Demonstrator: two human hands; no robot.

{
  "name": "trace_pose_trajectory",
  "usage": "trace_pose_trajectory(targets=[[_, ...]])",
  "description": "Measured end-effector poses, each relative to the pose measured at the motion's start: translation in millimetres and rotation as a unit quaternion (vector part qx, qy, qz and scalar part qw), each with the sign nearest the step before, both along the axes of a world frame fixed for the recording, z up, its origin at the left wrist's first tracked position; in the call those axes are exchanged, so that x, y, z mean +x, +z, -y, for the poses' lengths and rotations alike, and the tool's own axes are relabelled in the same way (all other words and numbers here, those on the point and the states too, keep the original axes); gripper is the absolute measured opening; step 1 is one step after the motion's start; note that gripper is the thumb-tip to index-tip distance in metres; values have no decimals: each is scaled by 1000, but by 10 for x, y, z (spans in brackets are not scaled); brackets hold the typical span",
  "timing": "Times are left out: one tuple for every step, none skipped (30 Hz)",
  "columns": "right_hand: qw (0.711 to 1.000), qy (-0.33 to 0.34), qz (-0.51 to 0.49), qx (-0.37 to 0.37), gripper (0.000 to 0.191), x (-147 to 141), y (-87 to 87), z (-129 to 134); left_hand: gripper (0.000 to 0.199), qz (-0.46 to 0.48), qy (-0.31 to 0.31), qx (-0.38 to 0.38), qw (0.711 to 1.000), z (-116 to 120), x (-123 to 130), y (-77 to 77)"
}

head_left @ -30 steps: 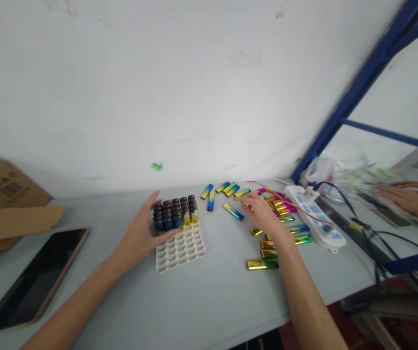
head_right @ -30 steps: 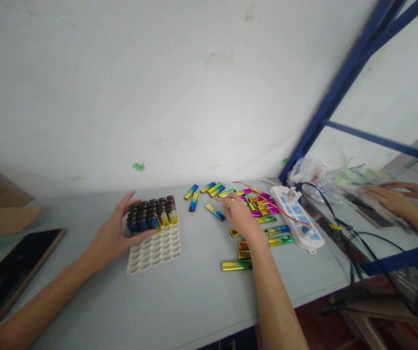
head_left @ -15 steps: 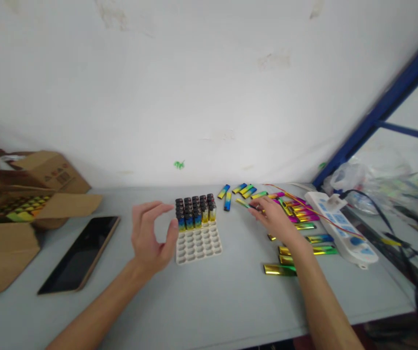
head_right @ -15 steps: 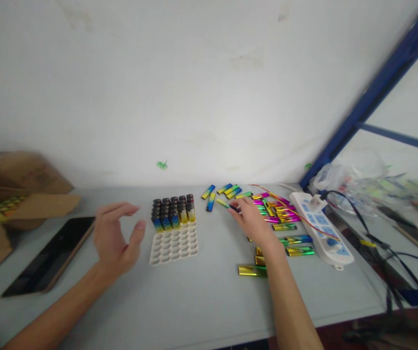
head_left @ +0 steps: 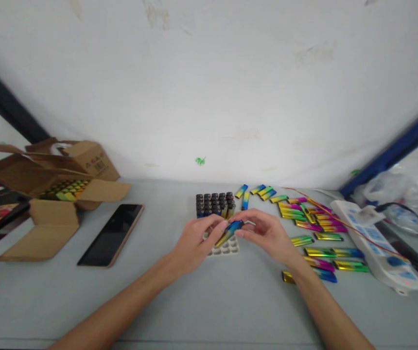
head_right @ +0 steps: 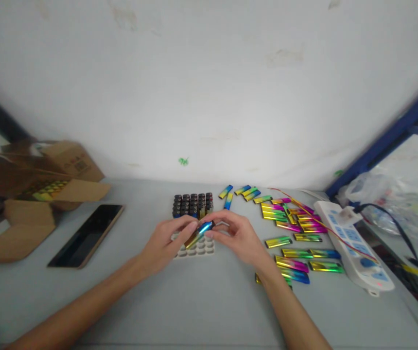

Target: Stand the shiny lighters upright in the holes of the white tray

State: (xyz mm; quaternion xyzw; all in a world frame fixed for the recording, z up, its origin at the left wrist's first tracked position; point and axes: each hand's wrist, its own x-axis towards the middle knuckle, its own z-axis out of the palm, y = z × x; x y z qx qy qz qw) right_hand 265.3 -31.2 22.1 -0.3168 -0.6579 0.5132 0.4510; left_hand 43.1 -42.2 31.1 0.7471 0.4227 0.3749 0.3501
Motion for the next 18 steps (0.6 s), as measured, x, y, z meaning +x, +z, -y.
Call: trace_pose_trajectory(targets=[[1000, 0, 5, 8, 25, -8, 1, 2, 39, 20, -33, -53, 998, -16, -4, -15], [1000, -2, 19, 21, 24, -13, 3, 4, 41, 46, -70, -109, 990, -35, -9, -37], [999, -4, 41, 35, 25, -16, 5, 4, 42, 74, -110, -163, 978, -56, -14, -63], [996, -6, 68, 50, 26, -17, 8, 5, 41, 100, -147, -210, 961, -76, -19, -91], [993, -8, 95, 64, 27, -18, 10, 5, 41, 122, -179, -249, 944, -94, -25, -117], [990, -11, 118, 73, 30, -17, 11, 4, 40, 141, -203, -280, 928, -108, -31, -138], [988, -14, 133, 79, 32, -14, 12, 2, 41, 156, -218, -303, 914, -120, -37, -153], [986, -20, 140, 84, 35, -8, 12, -1, 42, 170, -223, -320, 905, -128, -42, -162], [985, -31, 143, 90, 37, 0, 11, -7, 43, 183, -220, -330, 899, -134, -46, -166], [983, -47, 145, 98, 38, 12, 8, -16, 44, 194, -212, -333, 898, -139, -49, -169], [981, -69, 148, 108, 37, 27, 3, -27, 44, 201, -199, -332, 900, -144, -51, -170], [976, -95, 154, 120, 36, 45, -5, -40, 44, 206, -181, -326, 905, -150, -52, -172], [970, -121, 163, 135, 33, 65, -15, -54, 45, 206, -162, -319, 911, -157, -53, -174], [961, -143, 179, 153, 31, 86, -29, -69, 46, 200, -142, -310, 919, -164, -54, -175], [951, -156, 201, 174, 29, 106, -44, -83, 47, 184, -119, -297, 929, -171, -57, -173], [941, -161, 225, 197, 28, 125, -60, -97, 47, 158, -94, -277, 943, -177, -60, -168], [930, -159, 250, 219, 27, 141, -77, -107, 48, 124, -66, -247, 959, -182, -66, -160], [920, -155, 271, 238, 27, 153, -91, -116, 49, 90, -41, -216, 972, -186, -72, -149]])
